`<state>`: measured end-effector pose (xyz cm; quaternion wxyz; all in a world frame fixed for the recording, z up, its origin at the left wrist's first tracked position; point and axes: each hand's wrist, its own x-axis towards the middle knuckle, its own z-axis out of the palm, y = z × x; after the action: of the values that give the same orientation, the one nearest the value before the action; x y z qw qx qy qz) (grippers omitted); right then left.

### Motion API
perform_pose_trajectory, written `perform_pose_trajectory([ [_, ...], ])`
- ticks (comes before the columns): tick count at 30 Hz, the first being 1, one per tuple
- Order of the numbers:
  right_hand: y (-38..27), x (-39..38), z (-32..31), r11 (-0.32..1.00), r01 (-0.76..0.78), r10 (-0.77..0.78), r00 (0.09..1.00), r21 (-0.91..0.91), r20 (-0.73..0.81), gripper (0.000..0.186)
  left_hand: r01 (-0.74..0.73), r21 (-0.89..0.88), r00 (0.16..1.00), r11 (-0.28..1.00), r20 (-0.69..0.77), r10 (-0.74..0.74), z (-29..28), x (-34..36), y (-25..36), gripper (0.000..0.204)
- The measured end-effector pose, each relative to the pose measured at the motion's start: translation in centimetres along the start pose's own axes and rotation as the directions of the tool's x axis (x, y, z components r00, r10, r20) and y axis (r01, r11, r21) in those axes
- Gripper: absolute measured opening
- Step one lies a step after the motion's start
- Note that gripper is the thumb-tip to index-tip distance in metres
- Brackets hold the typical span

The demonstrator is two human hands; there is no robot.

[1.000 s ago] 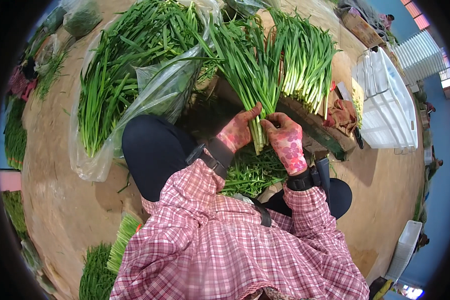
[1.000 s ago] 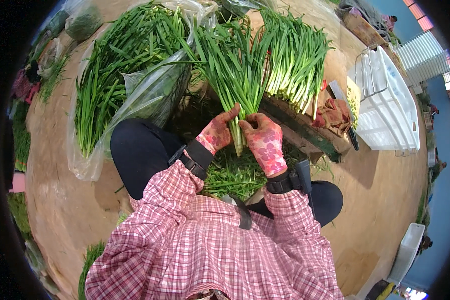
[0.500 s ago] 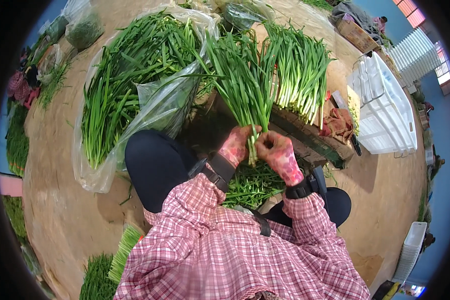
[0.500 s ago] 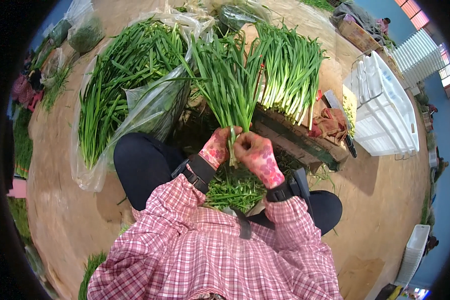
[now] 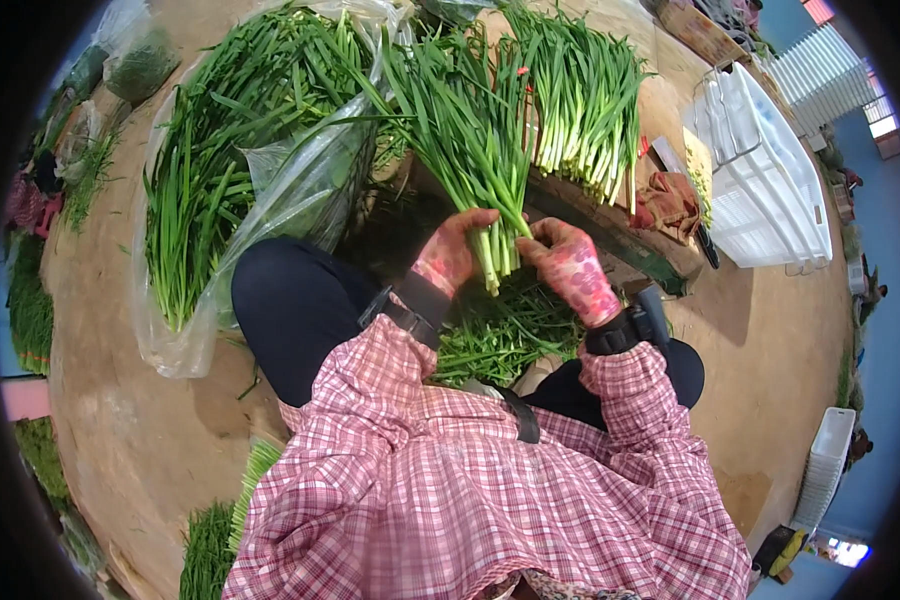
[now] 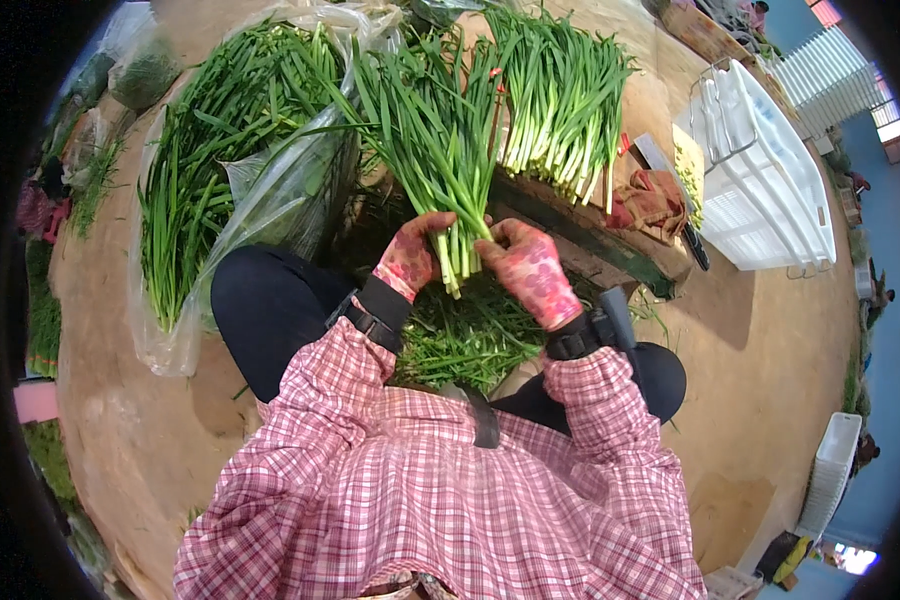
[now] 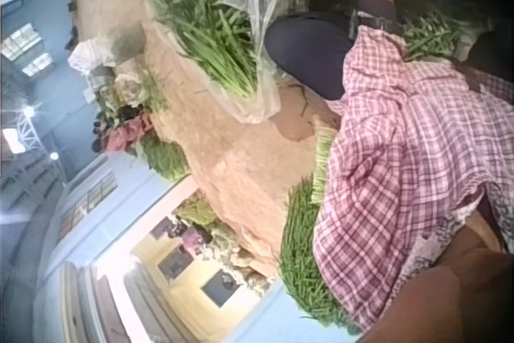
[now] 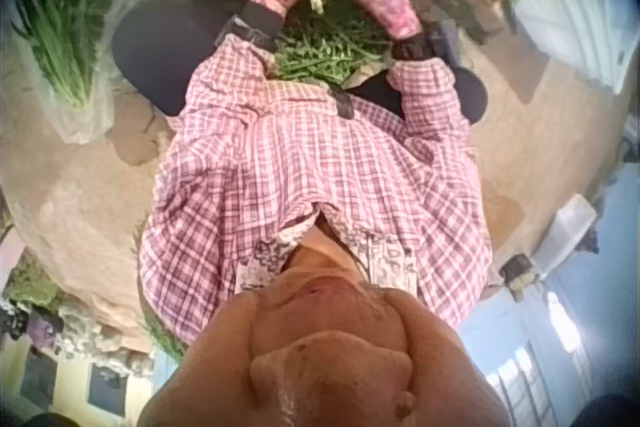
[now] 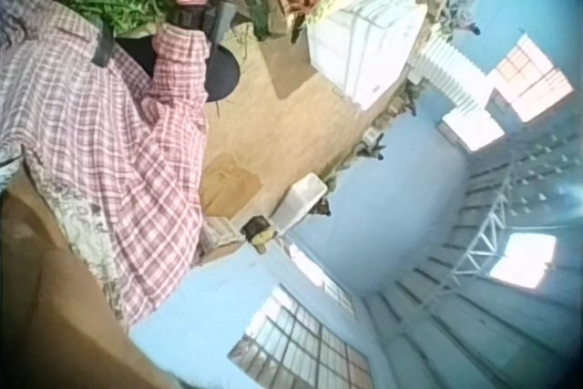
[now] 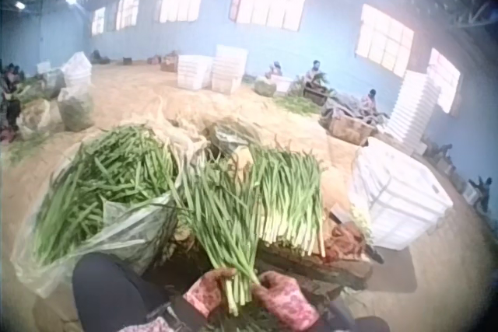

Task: The person takes bunches of chives from a plastic bag, aligns the stems, and secures each bunch with a red plastic tie. They use a knife to trim the root ends of the chives on a wooden board before placing the tied bunches onto a pile.

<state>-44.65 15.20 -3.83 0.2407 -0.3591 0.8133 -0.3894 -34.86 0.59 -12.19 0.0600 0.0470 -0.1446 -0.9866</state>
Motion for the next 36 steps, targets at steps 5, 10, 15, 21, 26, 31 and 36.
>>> perform_pose_trajectory([
  [5, -1.3, -1.0, 2.1, 0.986, -0.033, 0.044, 0.997, -0.160, 0.061, 0.033, -0.087, 0.195, 0.989, 0.977, -0.097, 0.107, 0.3, -0.6, 0.0, 0.045],
  [10, -2.2, -0.4, 1.6, 0.969, 0.027, 0.000, 0.994, -0.245, 0.111, 0.038, -0.120, 0.125, 0.991, 0.985, 0.066, 0.112, -1.0, 0.1, -0.5, 0.051],
  [15, -2.7, 0.2, 1.1, 0.906, 0.114, -0.018, 0.973, -0.408, 0.231, 0.038, -0.053, 0.247, 0.989, 0.968, -0.120, 0.085, -0.1, 0.0, -0.3, 0.046],
  [21, -1.5, 0.5, 1.7, 0.975, 0.001, -0.006, 1.000, -0.222, -0.022, 0.032, -0.049, 0.336, 0.954, 0.941, -0.262, 0.144, 0.4, -0.7, -0.4, 0.041],
  [26, -1.6, 0.5, 2.6, 0.982, -0.028, 0.014, 0.997, -0.186, -0.075, 0.025, -0.047, 0.393, 0.917, 0.918, -0.347, 0.195, 0.4, -0.2, -1.1, 0.031],
  [31, -0.3, -1.9, 3.1, 0.988, 0.096, -0.050, 0.942, 0.121, -0.332, 0.016, -0.019, 0.274, 0.921, 0.962, -0.369, 0.123, 1.2, -0.3, -0.7, 0.028],
  [36, 4.9, -3.2, -1.2, 0.970, -0.130, 0.149, 0.986, -0.207, 0.077, 0.027, 0.009, 0.238, 0.936, 0.971, -0.345, 0.076, 1.2, 0.1, 0.9, 0.033],
])
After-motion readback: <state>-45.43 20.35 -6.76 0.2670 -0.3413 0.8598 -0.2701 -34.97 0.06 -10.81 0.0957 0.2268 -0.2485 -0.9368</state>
